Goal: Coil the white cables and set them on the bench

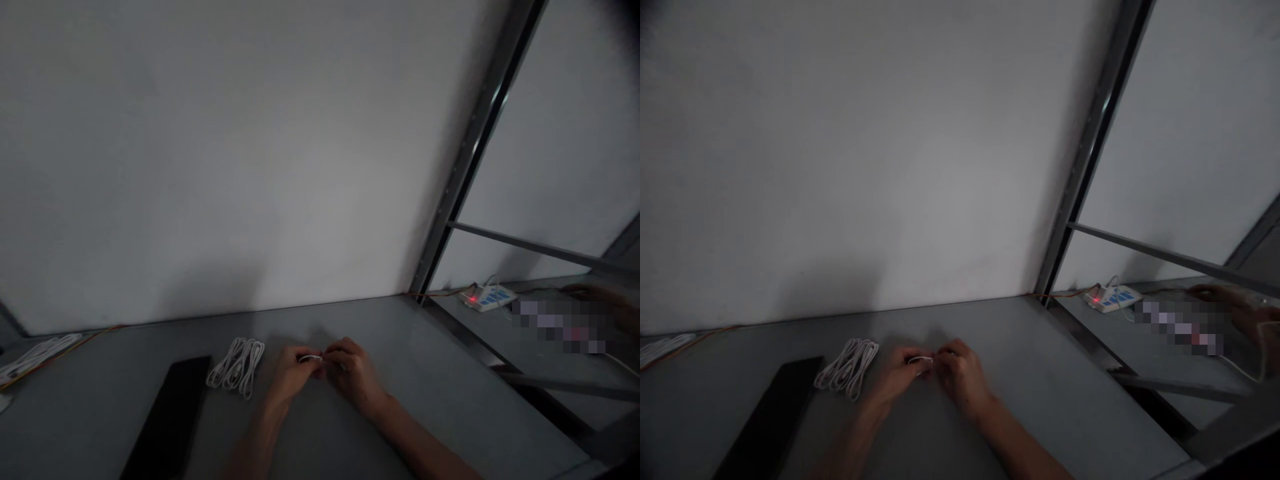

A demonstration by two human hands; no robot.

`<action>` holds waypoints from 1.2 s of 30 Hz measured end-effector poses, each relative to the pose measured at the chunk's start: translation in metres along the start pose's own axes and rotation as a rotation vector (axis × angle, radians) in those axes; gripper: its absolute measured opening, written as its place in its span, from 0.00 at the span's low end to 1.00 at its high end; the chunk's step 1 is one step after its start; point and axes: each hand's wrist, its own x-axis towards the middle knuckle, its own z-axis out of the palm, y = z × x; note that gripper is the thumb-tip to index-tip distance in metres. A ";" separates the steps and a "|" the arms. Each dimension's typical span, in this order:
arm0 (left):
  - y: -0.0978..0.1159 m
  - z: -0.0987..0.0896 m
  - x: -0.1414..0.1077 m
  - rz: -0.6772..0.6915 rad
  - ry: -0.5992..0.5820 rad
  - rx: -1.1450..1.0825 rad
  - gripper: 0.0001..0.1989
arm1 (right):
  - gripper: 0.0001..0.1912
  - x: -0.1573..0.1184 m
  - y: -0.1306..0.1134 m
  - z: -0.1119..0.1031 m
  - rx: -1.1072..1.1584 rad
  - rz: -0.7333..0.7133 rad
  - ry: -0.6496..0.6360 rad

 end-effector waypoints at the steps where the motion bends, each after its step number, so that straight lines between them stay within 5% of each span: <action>1: 0.000 0.001 0.000 0.005 0.004 0.000 0.05 | 0.10 0.000 0.000 0.001 0.003 0.017 0.005; 12: -0.001 0.011 -0.002 0.053 0.047 0.024 0.06 | 0.12 -0.002 -0.002 0.009 0.073 0.336 0.119; 26: -0.005 0.022 -0.010 0.299 0.074 0.377 0.14 | 0.09 0.003 -0.002 0.006 0.119 0.458 0.144; 36: -0.009 0.033 -0.014 0.476 0.088 0.519 0.18 | 0.05 0.005 0.015 0.008 0.289 0.767 0.150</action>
